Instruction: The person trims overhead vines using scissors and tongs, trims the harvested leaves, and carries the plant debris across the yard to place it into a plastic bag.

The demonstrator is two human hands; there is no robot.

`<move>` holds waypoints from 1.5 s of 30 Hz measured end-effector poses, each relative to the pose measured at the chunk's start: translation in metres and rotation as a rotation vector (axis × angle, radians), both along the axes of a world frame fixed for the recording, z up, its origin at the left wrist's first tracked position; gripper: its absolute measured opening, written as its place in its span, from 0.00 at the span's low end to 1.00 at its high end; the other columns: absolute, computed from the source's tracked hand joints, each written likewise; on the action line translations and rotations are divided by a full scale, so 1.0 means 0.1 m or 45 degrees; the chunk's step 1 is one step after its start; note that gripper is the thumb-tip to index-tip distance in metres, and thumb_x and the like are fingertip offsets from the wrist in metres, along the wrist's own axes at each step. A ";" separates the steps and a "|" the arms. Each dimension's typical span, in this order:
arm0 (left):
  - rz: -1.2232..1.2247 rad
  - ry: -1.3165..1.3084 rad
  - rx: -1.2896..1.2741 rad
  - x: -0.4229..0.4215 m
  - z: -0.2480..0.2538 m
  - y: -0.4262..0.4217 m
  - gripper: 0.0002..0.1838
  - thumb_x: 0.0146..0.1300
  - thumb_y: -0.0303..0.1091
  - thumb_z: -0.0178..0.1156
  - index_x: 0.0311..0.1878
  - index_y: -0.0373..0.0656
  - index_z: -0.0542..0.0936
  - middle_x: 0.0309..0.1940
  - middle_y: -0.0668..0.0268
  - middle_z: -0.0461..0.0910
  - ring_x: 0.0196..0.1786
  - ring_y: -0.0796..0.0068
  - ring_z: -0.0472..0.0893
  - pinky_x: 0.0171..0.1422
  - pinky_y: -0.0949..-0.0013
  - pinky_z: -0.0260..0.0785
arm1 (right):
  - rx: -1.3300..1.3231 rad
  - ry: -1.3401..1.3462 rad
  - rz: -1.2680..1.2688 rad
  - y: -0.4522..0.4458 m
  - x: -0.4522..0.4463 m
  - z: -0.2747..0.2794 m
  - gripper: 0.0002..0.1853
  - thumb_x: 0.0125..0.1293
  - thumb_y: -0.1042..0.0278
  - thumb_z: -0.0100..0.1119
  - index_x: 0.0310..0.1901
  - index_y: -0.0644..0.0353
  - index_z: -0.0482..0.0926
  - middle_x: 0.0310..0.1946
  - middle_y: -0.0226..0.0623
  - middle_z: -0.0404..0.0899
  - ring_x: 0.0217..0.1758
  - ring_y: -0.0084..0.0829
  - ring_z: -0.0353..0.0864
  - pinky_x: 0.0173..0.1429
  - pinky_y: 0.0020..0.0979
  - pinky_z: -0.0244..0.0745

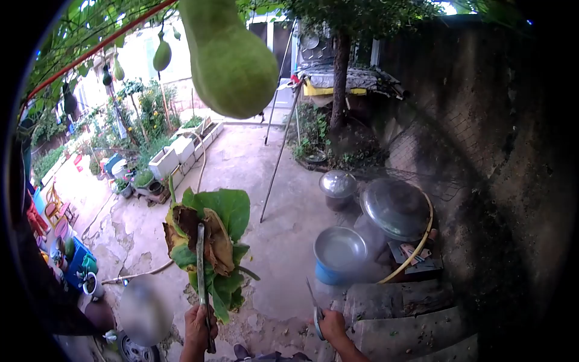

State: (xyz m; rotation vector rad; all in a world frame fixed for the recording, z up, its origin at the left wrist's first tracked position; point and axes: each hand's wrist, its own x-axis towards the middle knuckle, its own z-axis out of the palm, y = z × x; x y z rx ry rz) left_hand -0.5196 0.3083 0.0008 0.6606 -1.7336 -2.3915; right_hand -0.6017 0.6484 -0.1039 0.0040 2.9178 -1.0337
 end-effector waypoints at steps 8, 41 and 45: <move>0.225 0.045 -0.043 0.05 -0.16 -1.25 0.16 0.72 0.45 0.51 0.35 0.42 0.72 0.15 0.72 0.66 0.11 0.84 0.63 0.12 0.79 0.55 | -0.283 -0.101 0.037 -1.20 -0.16 0.27 0.21 0.44 0.56 0.77 0.24 0.68 0.80 0.19 0.49 0.78 0.22 0.41 0.77 0.32 0.40 0.71; 0.232 0.051 0.234 -2.49 -0.32 -3.24 0.15 0.72 0.44 0.52 0.37 0.40 0.73 0.22 0.68 0.71 0.15 0.81 0.69 0.15 0.77 0.58 | 0.177 -0.203 0.433 -3.47 -3.54 -0.58 0.20 0.46 0.54 0.76 0.22 0.66 0.82 0.13 0.39 0.77 0.16 0.29 0.75 0.26 0.33 0.70; 0.471 -0.045 0.239 -2.21 -0.49 -3.63 0.15 0.71 0.44 0.54 0.39 0.40 0.73 0.23 0.68 0.72 0.16 0.80 0.68 0.17 0.77 0.59 | 0.139 -0.233 0.673 -4.41 -3.86 -0.64 0.19 0.46 0.55 0.76 0.22 0.64 0.82 0.14 0.38 0.78 0.16 0.28 0.76 0.27 0.33 0.70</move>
